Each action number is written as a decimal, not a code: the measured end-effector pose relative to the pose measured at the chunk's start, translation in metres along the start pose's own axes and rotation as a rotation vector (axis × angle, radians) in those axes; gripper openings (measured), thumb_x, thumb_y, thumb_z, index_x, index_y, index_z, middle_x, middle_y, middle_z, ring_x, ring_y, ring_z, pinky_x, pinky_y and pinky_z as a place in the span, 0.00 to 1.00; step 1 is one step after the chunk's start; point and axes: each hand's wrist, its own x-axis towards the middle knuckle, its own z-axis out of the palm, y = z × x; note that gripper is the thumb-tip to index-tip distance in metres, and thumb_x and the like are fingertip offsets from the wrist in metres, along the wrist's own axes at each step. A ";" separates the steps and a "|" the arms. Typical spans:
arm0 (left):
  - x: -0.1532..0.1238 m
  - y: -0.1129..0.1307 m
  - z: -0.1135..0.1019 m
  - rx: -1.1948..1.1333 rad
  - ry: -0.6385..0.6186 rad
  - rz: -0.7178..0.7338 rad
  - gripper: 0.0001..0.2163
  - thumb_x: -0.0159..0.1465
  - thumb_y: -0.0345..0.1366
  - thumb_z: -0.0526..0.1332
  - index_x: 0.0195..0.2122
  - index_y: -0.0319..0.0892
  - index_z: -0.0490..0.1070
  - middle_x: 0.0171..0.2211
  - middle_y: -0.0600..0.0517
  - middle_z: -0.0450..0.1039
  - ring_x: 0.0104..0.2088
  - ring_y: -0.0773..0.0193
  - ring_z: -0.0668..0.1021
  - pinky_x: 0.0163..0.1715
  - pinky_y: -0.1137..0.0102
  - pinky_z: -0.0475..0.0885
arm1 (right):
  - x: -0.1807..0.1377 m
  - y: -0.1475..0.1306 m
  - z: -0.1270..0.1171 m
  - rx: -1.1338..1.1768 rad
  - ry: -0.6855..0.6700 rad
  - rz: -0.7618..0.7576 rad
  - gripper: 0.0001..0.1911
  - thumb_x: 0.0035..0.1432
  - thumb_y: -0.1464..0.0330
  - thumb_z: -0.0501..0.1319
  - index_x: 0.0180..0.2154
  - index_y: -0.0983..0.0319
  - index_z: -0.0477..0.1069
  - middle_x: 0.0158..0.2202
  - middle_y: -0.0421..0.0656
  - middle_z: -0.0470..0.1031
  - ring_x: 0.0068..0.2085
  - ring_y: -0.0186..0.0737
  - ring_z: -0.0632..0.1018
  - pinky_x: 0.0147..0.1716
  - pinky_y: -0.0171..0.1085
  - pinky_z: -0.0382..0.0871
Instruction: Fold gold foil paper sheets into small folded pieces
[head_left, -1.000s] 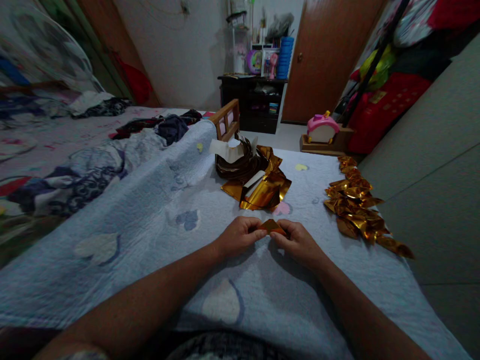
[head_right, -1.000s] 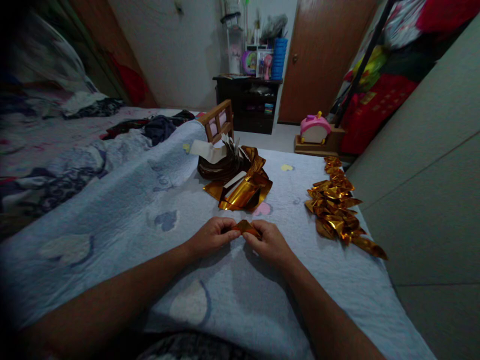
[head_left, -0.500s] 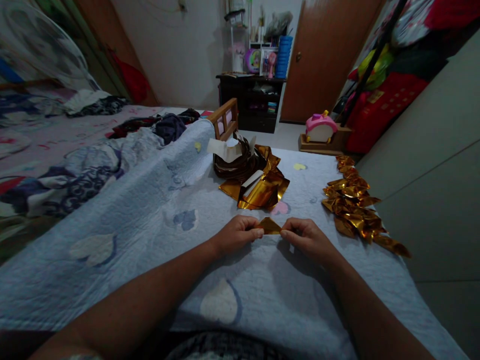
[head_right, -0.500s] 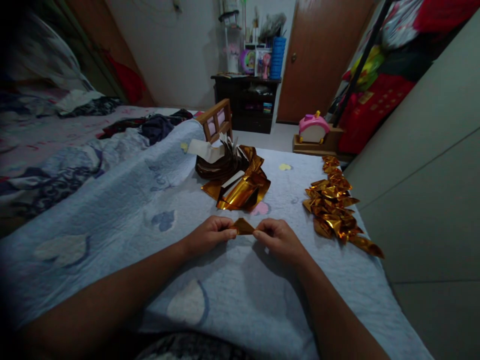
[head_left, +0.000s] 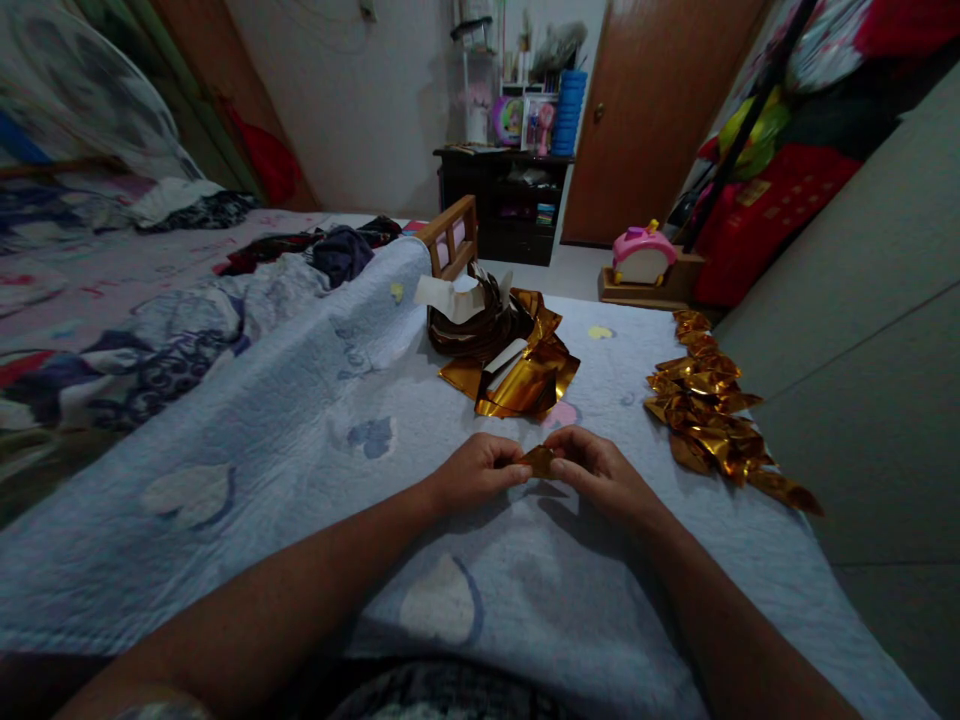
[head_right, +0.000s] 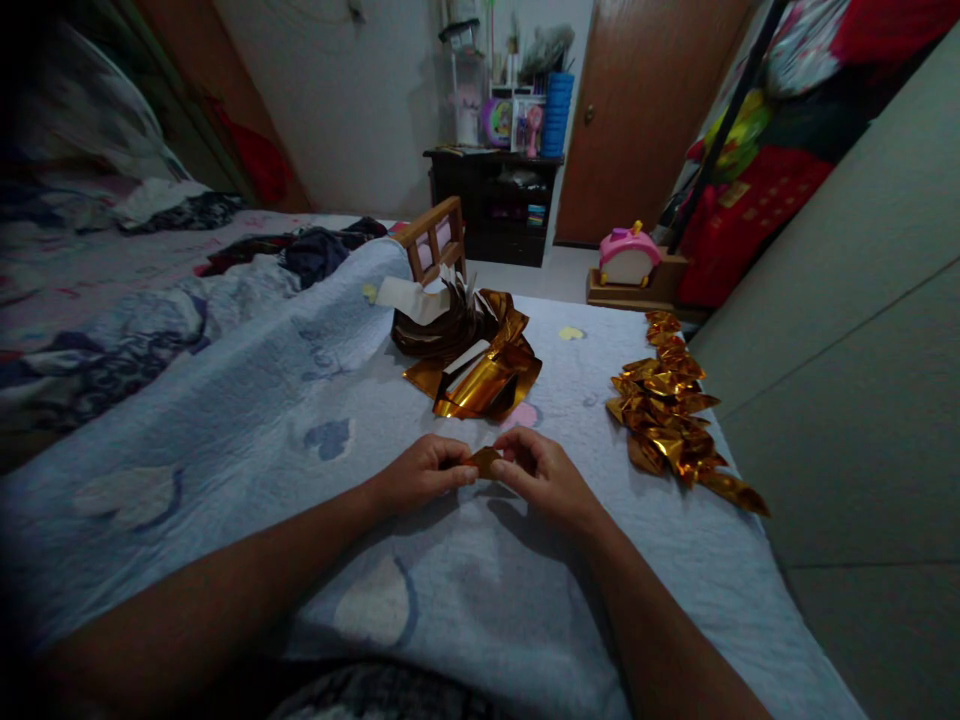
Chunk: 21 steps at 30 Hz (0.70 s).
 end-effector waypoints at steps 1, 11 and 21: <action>0.000 0.001 0.001 0.025 -0.007 0.014 0.15 0.62 0.44 0.62 0.25 0.38 0.69 0.20 0.58 0.57 0.22 0.71 0.61 0.23 0.74 0.53 | 0.001 0.000 0.006 0.018 0.006 -0.006 0.16 0.58 0.57 0.64 0.40 0.62 0.73 0.31 0.40 0.72 0.31 0.36 0.71 0.30 0.35 0.63; -0.003 0.008 0.001 0.085 -0.042 0.056 0.15 0.65 0.43 0.60 0.26 0.37 0.71 0.20 0.58 0.59 0.23 0.71 0.62 0.25 0.73 0.54 | 0.005 0.001 0.018 0.075 0.075 0.033 0.15 0.58 0.57 0.63 0.27 0.62 0.71 0.22 0.38 0.68 0.24 0.33 0.66 0.24 0.34 0.58; -0.004 0.010 -0.002 -0.004 -0.088 0.028 0.18 0.67 0.48 0.58 0.30 0.37 0.75 0.24 0.51 0.73 0.26 0.67 0.71 0.30 0.72 0.64 | 0.001 -0.001 0.014 0.223 0.084 0.106 0.19 0.56 0.53 0.65 0.27 0.61 0.70 0.22 0.37 0.67 0.23 0.32 0.64 0.22 0.33 0.54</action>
